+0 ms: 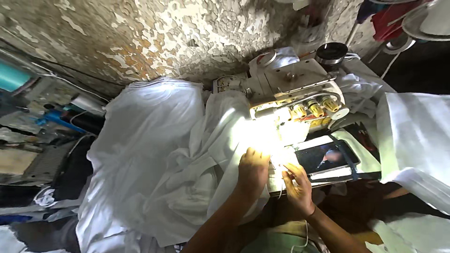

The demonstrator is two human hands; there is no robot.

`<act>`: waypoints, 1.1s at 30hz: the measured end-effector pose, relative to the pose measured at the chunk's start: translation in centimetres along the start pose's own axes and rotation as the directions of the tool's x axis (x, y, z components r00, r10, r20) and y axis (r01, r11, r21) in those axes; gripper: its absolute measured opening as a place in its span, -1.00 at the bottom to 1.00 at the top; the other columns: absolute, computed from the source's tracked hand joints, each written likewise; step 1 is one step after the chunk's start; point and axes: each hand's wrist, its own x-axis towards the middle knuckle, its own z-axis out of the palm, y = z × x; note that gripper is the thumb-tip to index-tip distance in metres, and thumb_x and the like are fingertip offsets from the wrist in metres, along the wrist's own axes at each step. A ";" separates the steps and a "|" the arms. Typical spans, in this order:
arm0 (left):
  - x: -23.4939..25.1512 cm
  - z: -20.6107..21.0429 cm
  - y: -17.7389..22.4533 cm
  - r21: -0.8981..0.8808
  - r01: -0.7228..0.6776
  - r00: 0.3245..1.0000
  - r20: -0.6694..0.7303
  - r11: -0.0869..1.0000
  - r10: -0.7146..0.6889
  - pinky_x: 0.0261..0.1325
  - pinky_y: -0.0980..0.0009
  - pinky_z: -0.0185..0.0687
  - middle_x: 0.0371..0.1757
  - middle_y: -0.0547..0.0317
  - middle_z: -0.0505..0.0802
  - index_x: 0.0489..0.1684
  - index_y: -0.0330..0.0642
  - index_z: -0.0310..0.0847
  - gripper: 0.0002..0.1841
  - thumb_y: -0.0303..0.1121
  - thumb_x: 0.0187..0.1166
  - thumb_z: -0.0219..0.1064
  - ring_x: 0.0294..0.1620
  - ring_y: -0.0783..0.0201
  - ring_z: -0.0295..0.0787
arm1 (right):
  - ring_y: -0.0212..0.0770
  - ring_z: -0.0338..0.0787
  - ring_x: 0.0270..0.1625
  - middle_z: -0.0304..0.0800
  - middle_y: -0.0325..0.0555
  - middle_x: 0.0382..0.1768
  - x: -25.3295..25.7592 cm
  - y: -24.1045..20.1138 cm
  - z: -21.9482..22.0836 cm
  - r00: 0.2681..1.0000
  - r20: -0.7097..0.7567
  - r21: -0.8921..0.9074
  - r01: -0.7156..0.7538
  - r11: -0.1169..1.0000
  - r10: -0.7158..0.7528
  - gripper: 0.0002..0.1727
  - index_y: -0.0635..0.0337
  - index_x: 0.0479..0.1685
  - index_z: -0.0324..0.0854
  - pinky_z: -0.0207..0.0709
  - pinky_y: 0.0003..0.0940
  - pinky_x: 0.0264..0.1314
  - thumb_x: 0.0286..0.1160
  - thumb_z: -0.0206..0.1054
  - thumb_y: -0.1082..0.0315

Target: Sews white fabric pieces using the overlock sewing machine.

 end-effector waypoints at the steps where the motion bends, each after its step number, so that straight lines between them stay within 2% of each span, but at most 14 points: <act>1: 0.3 0.1 0.0 0.016 0.011 1.000 0.002 1.000 -0.011 -0.28 0.16 0.72 -0.25 -0.06 0.88 -0.35 -0.25 0.86 -0.91 -0.60 0.38 0.43 -0.20 -0.04 0.85 | -0.45 0.70 -0.14 0.72 0.16 -0.07 0.0 0.0 0.0 1.000 0.000 0.012 -0.006 1.000 0.006 -0.75 0.41 0.11 0.66 0.51 -0.79 0.01 0.59 0.23 0.46; 7: 2.4 0.2 0.4 0.132 0.047 0.991 0.120 0.990 -0.063 -0.34 0.14 0.71 -0.34 -0.18 0.83 -0.31 -0.36 0.85 -0.92 -0.64 0.34 0.46 -0.28 -0.10 0.85 | -0.61 0.69 -0.28 0.74 0.08 -0.09 0.4 -0.9 0.4 0.969 0.018 0.203 -0.244 0.948 0.245 -0.67 0.61 0.11 0.64 0.58 -0.78 -0.15 0.53 0.18 0.50; 10: 3.6 -0.6 1.0 0.140 0.090 0.940 0.316 0.986 -0.131 -0.20 0.06 0.74 -0.25 -0.26 0.85 -0.12 -0.41 0.84 -0.84 -0.61 0.49 0.36 -0.19 -0.16 0.86 | -0.68 0.71 -0.31 0.83 -0.08 -0.07 1.2 -1.7 0.6 0.901 0.113 0.294 -0.433 0.852 0.418 -0.73 0.56 0.07 0.63 0.61 -0.78 -0.20 0.57 0.16 0.53; 14: 4.7 -1.5 1.3 0.175 0.078 0.872 0.465 0.981 -0.153 -0.20 0.04 0.70 -0.35 -0.19 0.86 -0.13 -0.37 0.84 -0.83 -0.55 0.57 0.29 -0.22 -0.14 0.87 | -0.59 0.74 -0.21 0.80 -0.24 -0.19 3.0 -3.0 1.4 0.680 0.416 0.345 -0.732 0.587 0.604 -0.72 0.42 0.05 0.66 0.64 -0.64 -0.10 0.77 0.11 0.38; 17: 3.9 -1.0 0.9 0.091 0.064 0.940 0.329 0.994 -0.091 -0.30 0.08 0.70 -0.44 -0.17 0.82 -0.28 -0.37 0.84 -0.86 -0.50 0.54 0.35 -0.33 -0.11 0.85 | -0.46 0.76 -0.10 0.77 -0.23 -0.18 4.5 -3.6 1.4 0.477 0.579 0.426 -0.868 0.254 0.661 -0.62 0.31 0.12 0.60 0.64 -0.51 0.04 0.90 -0.09 0.24; 19: 2.3 -0.9 0.1 -0.121 0.053 0.988 0.150 0.991 -0.035 -0.37 0.16 0.72 -0.46 -0.07 0.79 -0.37 -0.34 0.81 -0.83 -0.44 0.54 0.38 -0.41 0.02 0.83 | -0.47 0.74 -0.30 0.76 -0.27 -0.36 5.6 -4.1 1.1 0.339 0.604 0.469 -0.883 0.022 0.721 -0.67 0.20 -0.01 0.61 0.63 -0.55 -0.17 0.90 -0.08 0.27; 21: -0.4 -2.5 -1.1 -0.297 0.114 0.992 0.094 0.948 -0.090 -0.23 0.19 0.79 -0.29 -0.02 0.85 -0.22 -0.31 0.85 -0.77 -0.33 0.62 0.34 -0.32 0.13 0.85 | -0.46 0.74 -0.44 0.74 -0.26 -0.51 6.4 -4.3 0.3 0.234 0.639 0.479 -0.866 -0.141 0.733 -0.64 0.16 -0.23 0.59 0.66 -0.57 -0.29 0.89 -0.11 0.34; 23: -4.0 -5.0 -3.7 -0.247 0.240 0.971 0.066 0.939 -0.230 -0.13 0.15 0.81 -0.06 -0.09 0.90 -0.07 -0.28 0.86 -0.74 -0.27 0.63 0.33 -0.18 0.10 0.89 | -0.41 0.85 -0.29 0.85 -0.21 -0.39 5.8 -3.6 -1.3 0.270 0.765 0.460 -0.864 -0.203 0.585 -0.62 0.14 -0.17 0.61 0.76 -0.48 -0.11 0.88 -0.14 0.31; 25: -8.6 -8.0 -8.1 -0.016 0.409 0.912 0.031 0.912 -0.409 -0.03 -0.09 0.79 0.35 -0.30 0.76 0.18 -0.25 0.81 -0.63 -0.17 0.63 0.36 0.07 -0.21 0.86 | -0.46 0.86 -0.25 0.90 -0.29 -0.34 4.2 -2.3 -2.6 0.359 0.877 0.434 -0.876 -0.208 0.320 -0.75 -0.04 -0.20 0.73 0.76 -0.49 -0.08 0.69 0.11 0.23; 27: -13.8 -10.7 -13.0 0.156 0.609 0.780 0.055 0.777 -0.623 0.37 -0.50 0.41 0.71 -0.56 0.32 0.58 -0.37 0.49 -0.33 -0.07 0.58 0.41 0.54 -0.65 0.41 | -0.54 0.84 -0.28 0.90 -0.39 -0.32 3.1 -2.0 -3.1 0.419 0.902 0.430 -0.886 -0.170 0.099 -0.85 -0.16 -0.13 0.78 0.73 -0.56 -0.12 0.60 0.27 0.24; 28: -16.2 -11.5 -15.0 0.190 0.685 0.705 0.073 0.704 -0.706 0.48 -0.61 0.13 0.75 -0.67 0.14 0.69 -0.45 0.31 -0.18 -0.03 0.53 0.44 0.63 -0.78 0.14 | -0.54 0.85 -0.21 0.92 -0.40 -0.23 2.9 -1.9 -3.2 0.429 0.903 0.427 -0.894 -0.138 0.013 -0.83 -0.18 -0.03 0.80 0.73 -0.55 -0.06 0.61 0.30 0.25; 29: -18.2 -12.0 -16.5 0.205 0.746 0.629 0.098 0.634 -0.771 0.54 -0.63 -0.01 0.73 -0.73 0.14 0.72 -0.49 0.23 -0.08 0.03 0.49 0.46 0.66 -0.80 0.05 | -0.55 0.85 -0.19 0.93 -0.43 -0.19 2.7 -2.0 -3.0 0.413 0.910 0.409 -0.908 -0.093 -0.032 -0.82 -0.20 0.00 0.80 0.73 -0.55 -0.06 0.61 0.31 0.26; 31: -20.6 -11.8 -17.8 0.174 0.797 0.561 0.144 0.578 -0.816 0.61 -0.57 -0.04 0.55 -0.75 0.42 0.54 -0.55 0.42 -0.20 0.02 0.51 0.45 0.61 -0.74 0.19 | -0.58 0.79 -0.28 0.89 -0.47 -0.25 2.4 -2.2 -2.4 0.368 0.930 0.368 -0.930 -0.006 0.005 -0.82 -0.16 -0.08 0.75 0.67 -0.58 -0.17 0.62 0.26 0.35; 33: -20.5 -11.9 -17.0 0.118 0.799 0.568 0.173 0.589 -0.805 0.52 -0.48 0.19 0.33 -0.70 0.62 0.26 -0.62 0.59 -0.44 -0.14 0.65 0.33 0.46 -0.63 0.45 | -0.59 0.72 -0.33 0.83 -0.47 -0.29 2.3 -2.7 -1.9 0.354 0.927 0.352 -0.935 0.037 0.125 -0.85 -0.09 -0.13 0.64 0.59 -0.60 -0.23 0.56 0.25 0.44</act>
